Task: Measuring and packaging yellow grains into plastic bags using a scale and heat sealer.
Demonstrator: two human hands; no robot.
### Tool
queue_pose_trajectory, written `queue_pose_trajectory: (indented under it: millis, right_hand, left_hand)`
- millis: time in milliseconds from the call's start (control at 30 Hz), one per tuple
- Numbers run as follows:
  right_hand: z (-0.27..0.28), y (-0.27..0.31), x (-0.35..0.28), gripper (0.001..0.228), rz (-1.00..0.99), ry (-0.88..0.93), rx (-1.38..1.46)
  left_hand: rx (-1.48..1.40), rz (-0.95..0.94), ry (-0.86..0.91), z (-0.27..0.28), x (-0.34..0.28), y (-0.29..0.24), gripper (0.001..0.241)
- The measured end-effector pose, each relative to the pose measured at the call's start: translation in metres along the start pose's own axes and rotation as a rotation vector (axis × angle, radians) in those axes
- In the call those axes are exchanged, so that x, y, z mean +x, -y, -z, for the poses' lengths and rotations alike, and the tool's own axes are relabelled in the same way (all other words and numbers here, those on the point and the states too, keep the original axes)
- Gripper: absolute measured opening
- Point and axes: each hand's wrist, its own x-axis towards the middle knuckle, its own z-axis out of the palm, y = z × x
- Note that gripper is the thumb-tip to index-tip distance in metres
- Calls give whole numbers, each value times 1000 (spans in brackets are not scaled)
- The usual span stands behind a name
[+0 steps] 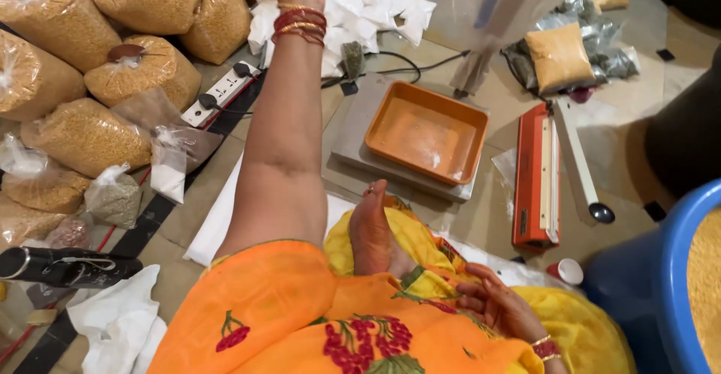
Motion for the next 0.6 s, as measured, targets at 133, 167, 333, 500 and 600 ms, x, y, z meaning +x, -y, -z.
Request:
queue_pose_trajectory:
  millis: [133,167,333,500,600]
  right_hand:
    - [12,-3,4,57,-17,-48,13]
    - [20,-4,6,57,-27,-47,15]
    - [1,5,1,59,-60,-41,-52]
    - [10,3,0,61,-16,-23,-73]
    - [17,-1,-1,60,-3,16,-118]
  left_hand:
    - [555,-149,-23,38,-17,21,21]
    - [561,-149,-31,93,-66,19,21]
    - [1396,-265,201,306,-245,2,43]
    - [2287,129,-47,425,-339,-79,88]
    - [2347,215,-45,440,-370,-107,95]
